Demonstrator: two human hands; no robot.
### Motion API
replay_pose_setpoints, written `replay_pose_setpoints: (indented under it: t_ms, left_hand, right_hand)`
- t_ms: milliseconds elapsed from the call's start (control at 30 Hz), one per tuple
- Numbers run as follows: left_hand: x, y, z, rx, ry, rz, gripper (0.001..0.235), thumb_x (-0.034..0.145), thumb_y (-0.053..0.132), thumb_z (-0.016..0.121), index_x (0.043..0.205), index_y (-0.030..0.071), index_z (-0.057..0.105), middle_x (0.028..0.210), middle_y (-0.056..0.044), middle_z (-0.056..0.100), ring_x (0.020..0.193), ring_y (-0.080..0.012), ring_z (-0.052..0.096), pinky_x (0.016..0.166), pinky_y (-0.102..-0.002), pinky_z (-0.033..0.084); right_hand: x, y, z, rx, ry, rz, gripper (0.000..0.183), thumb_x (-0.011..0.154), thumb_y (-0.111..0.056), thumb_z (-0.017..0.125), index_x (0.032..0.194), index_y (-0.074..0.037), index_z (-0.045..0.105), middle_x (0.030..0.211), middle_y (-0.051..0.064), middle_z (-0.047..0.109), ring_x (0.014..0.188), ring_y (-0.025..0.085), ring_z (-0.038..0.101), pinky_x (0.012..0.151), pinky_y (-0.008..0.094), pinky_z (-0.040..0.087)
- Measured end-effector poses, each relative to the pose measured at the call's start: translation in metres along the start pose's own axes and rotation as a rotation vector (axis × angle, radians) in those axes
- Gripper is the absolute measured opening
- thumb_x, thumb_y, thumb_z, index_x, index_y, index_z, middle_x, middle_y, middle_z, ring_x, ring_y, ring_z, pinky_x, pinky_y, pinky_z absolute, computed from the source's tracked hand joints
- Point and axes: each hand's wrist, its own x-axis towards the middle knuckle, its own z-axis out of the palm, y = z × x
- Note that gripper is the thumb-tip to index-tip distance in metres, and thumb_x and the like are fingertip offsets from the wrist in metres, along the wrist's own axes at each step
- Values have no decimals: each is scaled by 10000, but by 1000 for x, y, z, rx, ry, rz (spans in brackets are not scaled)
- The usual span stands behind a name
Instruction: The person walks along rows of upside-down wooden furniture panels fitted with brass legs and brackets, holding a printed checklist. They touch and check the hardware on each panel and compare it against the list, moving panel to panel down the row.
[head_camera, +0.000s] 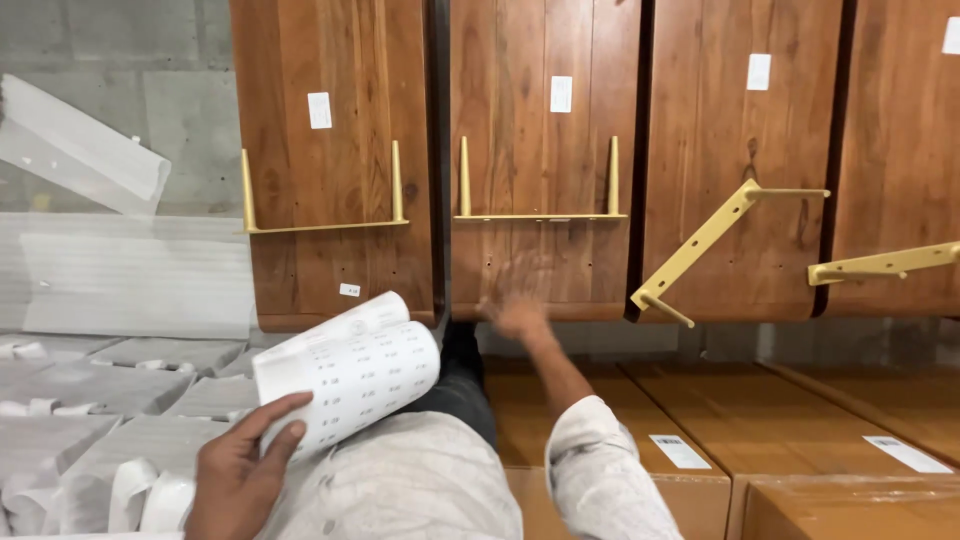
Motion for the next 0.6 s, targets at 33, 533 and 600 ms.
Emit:
replay_pose_setpoints:
  t_ms: [33, 533, 600]
  left_hand:
    - [1, 3, -1, -74, -3, 6, 362, 896, 95, 725, 1256, 88, 763, 1161, -126, 801, 1043, -177, 688, 921, -315, 526]
    - [-6, 50, 28, -345, -137, 358, 256, 900, 65, 767, 1150, 60, 715, 931, -56, 764, 843, -72, 681, 714, -245, 561]
    - [-12, 69, 24, -268, -150, 376, 295, 897, 66, 760, 1183, 79, 691, 859, -34, 756, 791, -58, 662, 688, -242, 546]
  right_hand:
    - [-8, -35, -14, -206, -365, -268, 959, 1009, -656, 431, 1610, 13, 98, 1670, 291, -69, 1517, 513, -108, 1224, 606, -39]
    - [-169, -139, -219, 831, 287, -539, 284, 925, 12, 689, 1187, -90, 731, 1152, 72, 685, 968, 164, 705, 811, 274, 599]
    - [-173, -165, -228, 804, 273, -606, 322, 901, 5, 727, 1208, -92, 726, 1159, 79, 663, 988, 178, 688, 801, 285, 589]
